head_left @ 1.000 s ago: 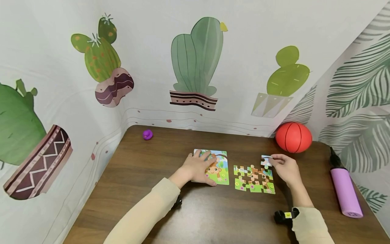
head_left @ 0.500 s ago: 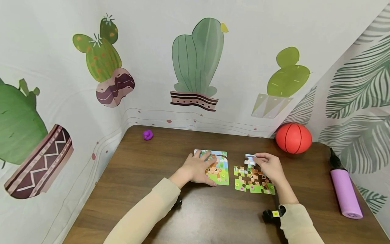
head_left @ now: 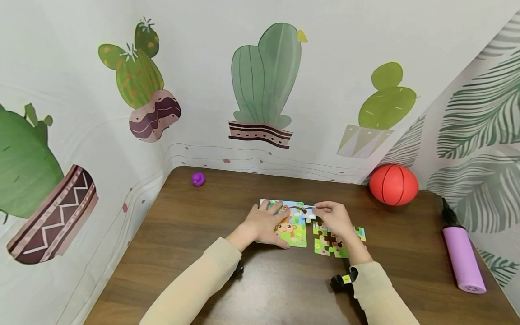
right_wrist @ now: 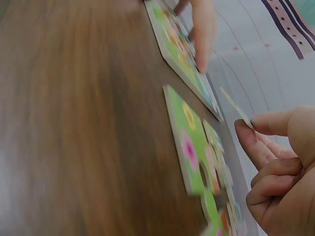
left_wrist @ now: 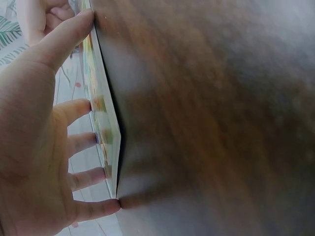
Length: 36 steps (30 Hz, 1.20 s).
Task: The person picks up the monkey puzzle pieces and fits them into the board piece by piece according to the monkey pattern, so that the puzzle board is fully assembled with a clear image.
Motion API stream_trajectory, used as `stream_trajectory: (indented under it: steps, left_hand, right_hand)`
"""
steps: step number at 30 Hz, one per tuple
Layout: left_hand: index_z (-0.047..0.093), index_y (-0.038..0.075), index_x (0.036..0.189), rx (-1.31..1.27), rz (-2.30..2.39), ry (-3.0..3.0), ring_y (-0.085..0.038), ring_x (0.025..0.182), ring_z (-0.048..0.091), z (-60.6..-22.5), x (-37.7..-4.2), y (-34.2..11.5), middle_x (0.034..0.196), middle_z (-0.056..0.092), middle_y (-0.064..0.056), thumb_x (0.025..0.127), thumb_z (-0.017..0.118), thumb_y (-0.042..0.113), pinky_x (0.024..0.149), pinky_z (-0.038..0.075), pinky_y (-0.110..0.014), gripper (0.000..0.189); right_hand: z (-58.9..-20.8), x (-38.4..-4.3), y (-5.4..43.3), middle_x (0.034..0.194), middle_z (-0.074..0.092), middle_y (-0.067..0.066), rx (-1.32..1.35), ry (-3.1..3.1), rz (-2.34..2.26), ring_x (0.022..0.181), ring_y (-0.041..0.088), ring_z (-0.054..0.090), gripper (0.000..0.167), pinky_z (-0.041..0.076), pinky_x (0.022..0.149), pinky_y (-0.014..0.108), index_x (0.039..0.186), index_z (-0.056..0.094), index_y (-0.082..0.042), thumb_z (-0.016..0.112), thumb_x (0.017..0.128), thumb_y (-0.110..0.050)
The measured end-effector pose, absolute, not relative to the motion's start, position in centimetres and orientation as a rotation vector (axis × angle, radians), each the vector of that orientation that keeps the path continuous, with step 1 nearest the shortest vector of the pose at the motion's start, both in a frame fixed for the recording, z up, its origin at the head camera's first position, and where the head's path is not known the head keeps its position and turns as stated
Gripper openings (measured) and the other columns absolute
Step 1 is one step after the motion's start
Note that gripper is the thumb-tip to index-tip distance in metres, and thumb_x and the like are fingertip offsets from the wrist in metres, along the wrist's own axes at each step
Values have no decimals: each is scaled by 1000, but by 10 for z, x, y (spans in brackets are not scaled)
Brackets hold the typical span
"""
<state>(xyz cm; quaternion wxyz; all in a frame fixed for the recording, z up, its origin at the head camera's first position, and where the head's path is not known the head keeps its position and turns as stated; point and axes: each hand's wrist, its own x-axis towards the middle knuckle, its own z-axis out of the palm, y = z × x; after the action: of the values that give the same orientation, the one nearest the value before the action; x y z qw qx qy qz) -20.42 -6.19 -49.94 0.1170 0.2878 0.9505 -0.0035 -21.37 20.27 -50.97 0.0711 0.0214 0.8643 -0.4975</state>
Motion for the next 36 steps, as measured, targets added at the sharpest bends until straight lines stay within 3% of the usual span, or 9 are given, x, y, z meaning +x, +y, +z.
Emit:
stream_trajectory:
  steps: [3, 10, 18, 27, 36]
  left_hand:
    - [24, 40, 166, 836, -12, 2778, -36, 155, 18, -498, -203, -62, 173, 17, 3, 77, 56, 92, 116, 29, -63, 107]
    - [26, 39, 166, 833, -1, 2775, -36, 155, 19, -495, -203, -61, 173, 17, 3, 78, 57, 91, 117, 29, -63, 107]
    - [26, 39, 166, 825, -3, 2766, -36, 155, 18, -496, -203, -61, 173, 16, 3, 78, 56, 91, 117, 28, -63, 106]
    - [25, 39, 166, 833, -6, 2775, -35, 154, 19, -495, -203, -62, 173, 17, 3, 77, 57, 91, 115, 31, -61, 107]
    - [25, 38, 166, 832, 7, 2774, -36, 154, 19, -494, -202, -62, 173, 17, 3, 78, 58, 90, 116, 30, -61, 107]
  right_hand:
    - [-513, -218, 194, 123, 71, 19, 58, 2594, -1495, 93, 26, 66, 34, 49, 64, 33, 126, 71, -3, 68, 102, -28]
    - [-517, -224, 180, 120, 72, 19, 34, 2606, -1477, 104, 30, 69, 32, 50, 68, 36, 125, 72, -3, 68, 102, -25]
    - [-517, -227, 173, 116, 74, 16, 24, 2622, -1422, 97, 27, 69, 33, 49, 67, 36, 124, 73, -4, 68, 102, -27]
    - [-517, -231, 169, 109, 76, 12, -1, 2642, -1391, 100, 27, 71, 31, 55, 84, 45, 122, 74, -5, 68, 102, -27]
    - [-514, -231, 162, 107, 76, 12, 17, 2683, -1347, 90, 24, 71, 30, 53, 69, 37, 121, 74, -5, 68, 102, -27]
